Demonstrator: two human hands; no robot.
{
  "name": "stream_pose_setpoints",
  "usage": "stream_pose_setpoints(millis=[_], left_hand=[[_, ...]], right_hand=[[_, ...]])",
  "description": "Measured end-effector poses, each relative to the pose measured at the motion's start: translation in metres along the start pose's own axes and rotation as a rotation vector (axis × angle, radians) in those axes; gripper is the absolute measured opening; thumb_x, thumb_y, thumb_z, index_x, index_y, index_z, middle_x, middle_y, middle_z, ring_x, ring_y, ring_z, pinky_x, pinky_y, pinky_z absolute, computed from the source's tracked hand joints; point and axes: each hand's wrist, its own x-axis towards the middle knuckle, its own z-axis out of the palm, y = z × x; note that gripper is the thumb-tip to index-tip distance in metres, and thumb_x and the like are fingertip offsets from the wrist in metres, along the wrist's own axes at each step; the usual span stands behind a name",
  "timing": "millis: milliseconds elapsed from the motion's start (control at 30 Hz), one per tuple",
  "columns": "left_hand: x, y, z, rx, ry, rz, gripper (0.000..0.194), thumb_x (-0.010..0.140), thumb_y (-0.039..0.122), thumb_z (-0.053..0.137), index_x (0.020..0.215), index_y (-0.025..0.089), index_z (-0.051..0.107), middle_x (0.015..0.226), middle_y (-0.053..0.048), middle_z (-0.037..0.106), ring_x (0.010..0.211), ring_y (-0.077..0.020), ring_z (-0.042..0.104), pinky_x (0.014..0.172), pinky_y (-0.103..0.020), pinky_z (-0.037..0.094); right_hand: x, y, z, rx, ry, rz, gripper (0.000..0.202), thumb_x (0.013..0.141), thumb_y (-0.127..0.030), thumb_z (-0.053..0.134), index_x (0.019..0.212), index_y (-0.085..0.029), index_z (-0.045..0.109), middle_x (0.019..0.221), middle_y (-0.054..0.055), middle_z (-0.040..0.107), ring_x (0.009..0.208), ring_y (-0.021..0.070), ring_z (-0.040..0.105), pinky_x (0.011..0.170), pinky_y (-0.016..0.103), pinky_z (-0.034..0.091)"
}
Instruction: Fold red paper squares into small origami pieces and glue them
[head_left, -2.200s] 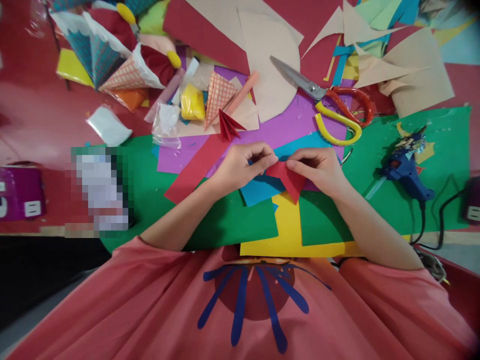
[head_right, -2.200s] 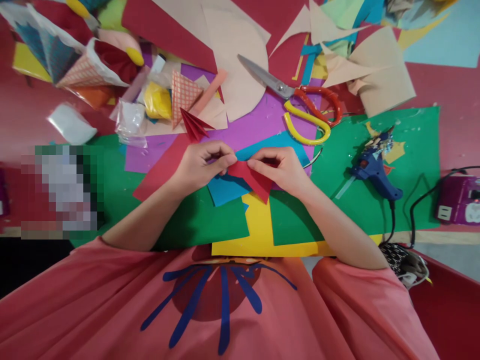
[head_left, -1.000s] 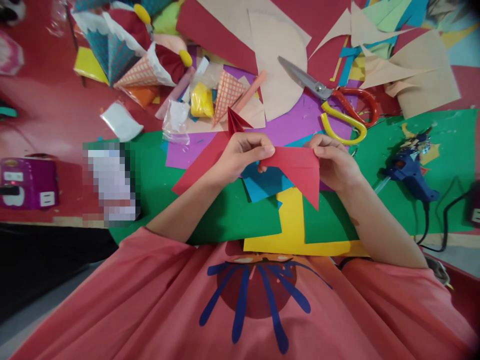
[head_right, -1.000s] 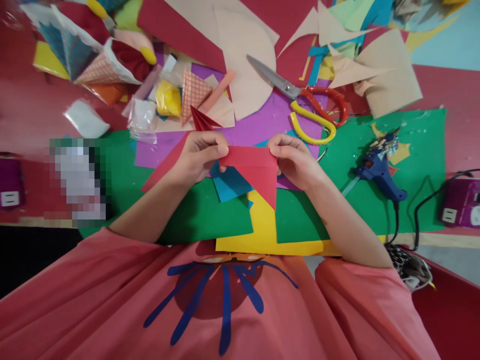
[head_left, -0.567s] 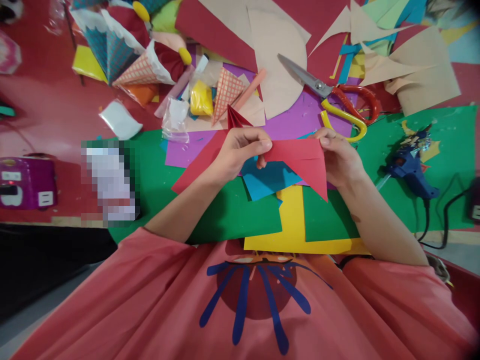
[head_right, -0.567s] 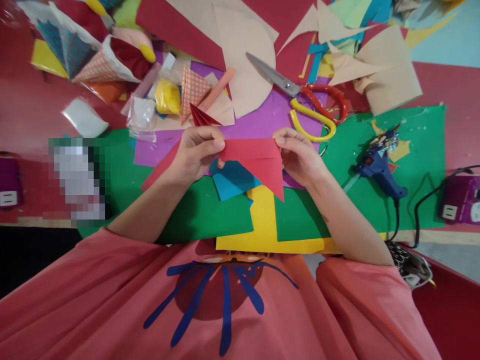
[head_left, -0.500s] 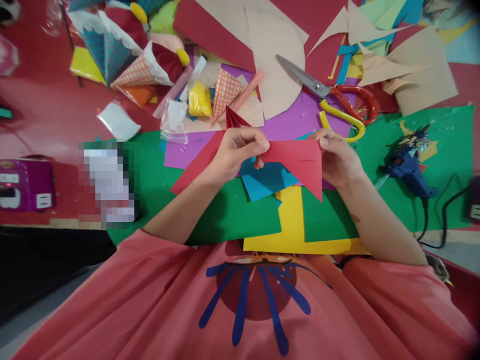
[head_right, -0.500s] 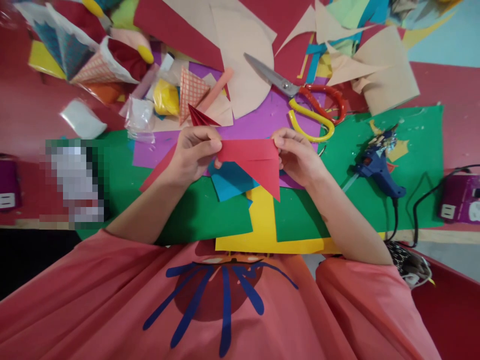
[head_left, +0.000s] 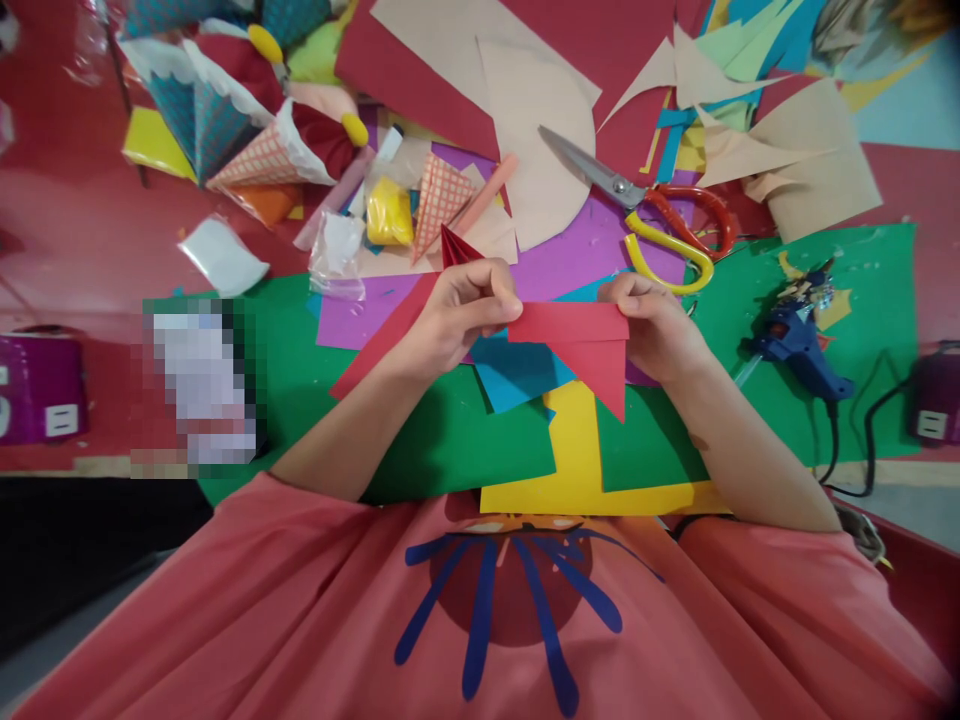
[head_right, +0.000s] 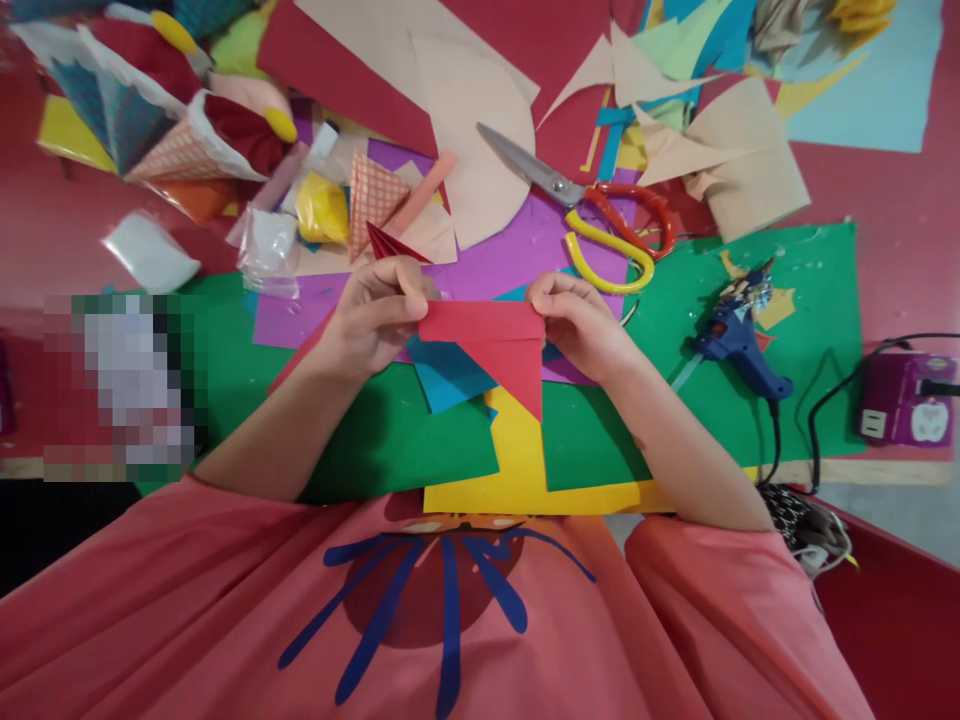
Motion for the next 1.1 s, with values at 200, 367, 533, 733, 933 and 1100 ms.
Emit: stream_pose_setpoints(millis=[200, 367, 533, 733, 933, 1100], left_hand=[[0.006, -0.002, -0.004, 0.079, 0.176, -0.017, 0.04, 0.064, 0.039, 0.073, 0.054, 0.02, 0.039, 0.042, 0.008, 0.029, 0.036, -0.003, 0.024, 0.034, -0.02, 0.016], [0.009, -0.01, -0.006, 0.203, 0.248, -0.028, 0.034, 0.07, 0.038, 0.067, 0.057, 0.02, 0.04, 0.046, 0.008, 0.032, 0.038, -0.0029, 0.029, 0.038, -0.019, 0.023], [0.007, -0.01, -0.004, 0.298, 0.239, -0.027, 0.02, 0.069, 0.027, 0.061, 0.056, 0.02, 0.047, 0.047, 0.007, 0.038, 0.038, -0.0042, 0.032, 0.037, -0.019, 0.024], [0.005, -0.007, 0.0, 0.38, 0.201, 0.128, 0.015, 0.073, 0.026, 0.062, 0.061, 0.018, 0.058, 0.058, 0.003, 0.052, 0.053, -0.0074, 0.047, 0.049, -0.02, 0.037], [-0.002, -0.012, 0.0, 0.361, 0.033, 0.163, 0.035, 0.077, 0.048, 0.069, 0.105, 0.026, 0.064, 0.102, -0.001, 0.066, 0.085, -0.012, 0.063, 0.07, -0.022, 0.051], [-0.004, -0.012, 0.001, 0.6, -0.045, 0.184, 0.045, 0.073, 0.047, 0.073, 0.109, 0.021, 0.062, 0.113, -0.006, 0.066, 0.107, -0.0195, 0.064, 0.089, -0.03, 0.054]], right_hand=[[-0.003, 0.005, -0.001, -0.27, 0.017, -0.057, 0.053, 0.065, -0.054, 0.078, 0.109, -0.03, 0.059, 0.087, -0.003, 0.064, 0.075, 0.0132, 0.062, 0.064, 0.026, 0.054], [-0.003, 0.012, -0.003, -0.415, -0.04, -0.135, 0.061, 0.068, -0.041, 0.081, 0.122, -0.03, 0.055, 0.125, 0.002, 0.06, 0.111, 0.0197, 0.061, 0.089, 0.033, 0.055], [-0.002, 0.014, -0.001, -0.475, 0.041, -0.206, 0.042, 0.075, -0.039, 0.075, 0.113, -0.026, 0.062, 0.116, 0.003, 0.064, 0.104, 0.0188, 0.062, 0.085, 0.033, 0.055], [-0.006, 0.013, 0.005, -0.6, 0.19, -0.202, 0.02, 0.081, -0.04, 0.07, 0.094, -0.025, 0.066, 0.061, -0.004, 0.053, 0.053, 0.0113, 0.048, 0.051, 0.027, 0.041], [-0.006, 0.009, 0.005, -0.502, 0.235, -0.18, 0.017, 0.081, -0.041, 0.07, 0.084, -0.025, 0.063, 0.056, -0.005, 0.052, 0.048, 0.0106, 0.044, 0.046, 0.027, 0.035], [-0.005, 0.004, 0.005, -0.437, 0.26, -0.15, 0.022, 0.08, -0.048, 0.069, 0.086, -0.028, 0.063, 0.054, -0.005, 0.048, 0.047, 0.0108, 0.041, 0.045, 0.027, 0.037]])
